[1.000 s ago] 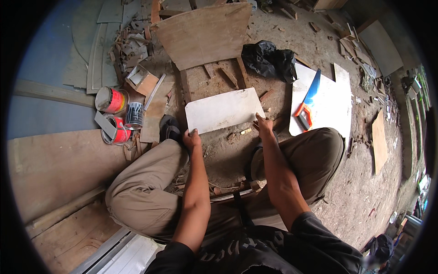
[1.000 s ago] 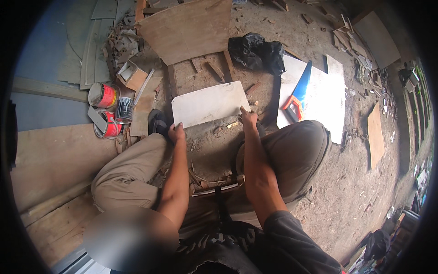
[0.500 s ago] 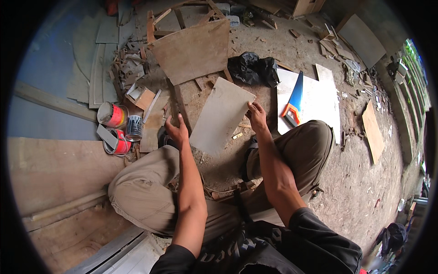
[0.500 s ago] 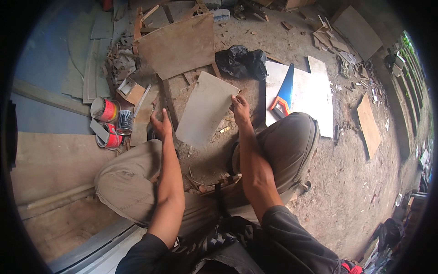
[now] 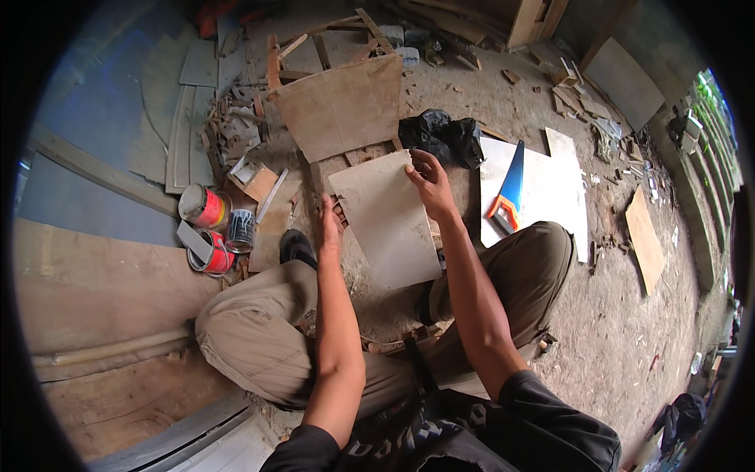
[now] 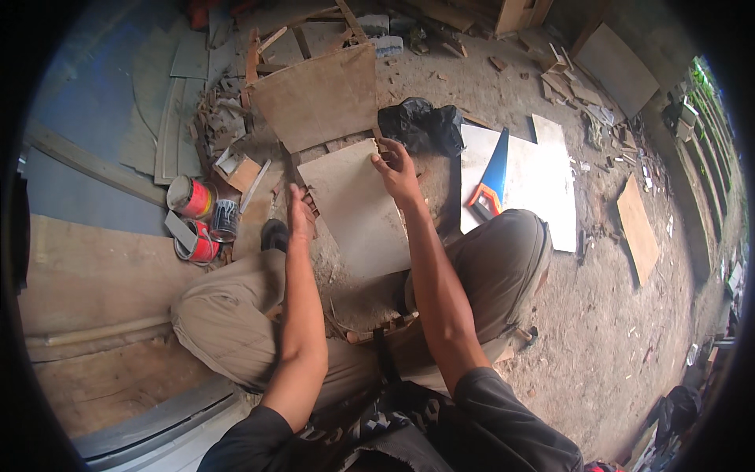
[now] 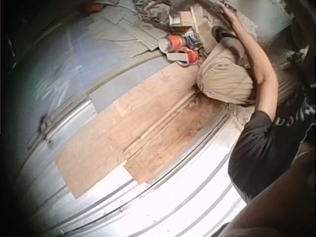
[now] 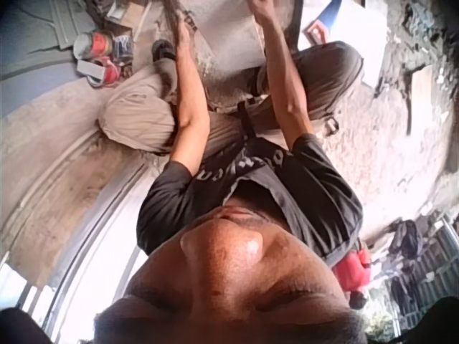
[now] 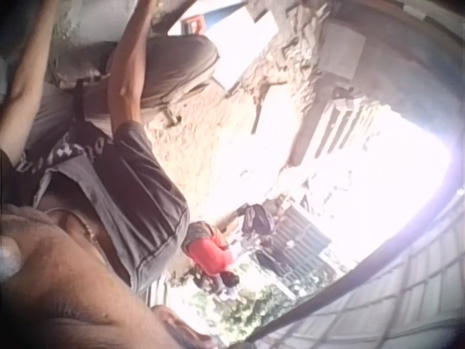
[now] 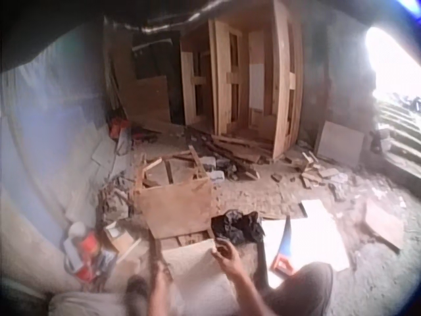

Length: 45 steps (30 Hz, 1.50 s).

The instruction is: The person sits on the floor and hammers nails into a white rectangular board. They repeatedly pick up nails, position them on the board, and strike them with a hammer.

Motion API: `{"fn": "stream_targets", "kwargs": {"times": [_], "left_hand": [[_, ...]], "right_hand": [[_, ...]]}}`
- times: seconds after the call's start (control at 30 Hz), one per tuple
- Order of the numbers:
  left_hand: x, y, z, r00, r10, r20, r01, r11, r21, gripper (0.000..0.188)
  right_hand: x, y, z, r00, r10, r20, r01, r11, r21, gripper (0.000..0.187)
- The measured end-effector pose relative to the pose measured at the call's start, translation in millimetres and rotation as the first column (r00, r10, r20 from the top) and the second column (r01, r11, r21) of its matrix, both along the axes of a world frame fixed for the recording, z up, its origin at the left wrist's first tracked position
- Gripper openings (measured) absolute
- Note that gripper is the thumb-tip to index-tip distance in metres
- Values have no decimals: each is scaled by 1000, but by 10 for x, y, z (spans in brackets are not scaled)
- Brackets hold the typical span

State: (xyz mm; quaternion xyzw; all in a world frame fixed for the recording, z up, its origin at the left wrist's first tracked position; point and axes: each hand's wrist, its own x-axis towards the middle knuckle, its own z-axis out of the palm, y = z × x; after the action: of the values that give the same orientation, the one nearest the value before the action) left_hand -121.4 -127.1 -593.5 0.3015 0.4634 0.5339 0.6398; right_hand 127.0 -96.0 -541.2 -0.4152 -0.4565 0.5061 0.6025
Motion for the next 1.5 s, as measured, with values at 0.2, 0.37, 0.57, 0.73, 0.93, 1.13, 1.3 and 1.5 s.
{"fn": "stream_targets", "kwargs": {"times": [0.2,0.37,0.57,0.73,0.93,1.13,1.3,1.5], "left_hand": [[249,-4,162,884,279,-375,-259,960,104,68],[305,13,91,948,279,-151,-277,960,35,58],[298,-42,249,966,207,-152,-205,978,29,57],[450,-88,419,971,69,-228,-85,994,-62,58],[390,141,-61,993,-3,-119,5,1000,16,59],[189,223,-161,769,-487,415,300,847,439,54],[598,229,-57,999,-4,-54,8,996,84,68],[159,432,-575,995,32,91,-38,997,62,60]], "right_hand": [[-35,-163,489,942,305,141,-307,952,-8,52],[-160,-250,849,870,486,79,-480,873,-83,36],[-192,-187,813,884,460,86,-461,887,-1,20],[-154,-144,642,872,486,-63,-485,874,29,18],[-453,-222,674,755,625,-199,-626,777,66,27],[-601,-264,645,794,501,-345,-528,849,19,32],[-147,-137,262,959,261,-113,-276,949,-155,36],[-554,-263,775,814,550,-189,-541,835,101,26]]}}
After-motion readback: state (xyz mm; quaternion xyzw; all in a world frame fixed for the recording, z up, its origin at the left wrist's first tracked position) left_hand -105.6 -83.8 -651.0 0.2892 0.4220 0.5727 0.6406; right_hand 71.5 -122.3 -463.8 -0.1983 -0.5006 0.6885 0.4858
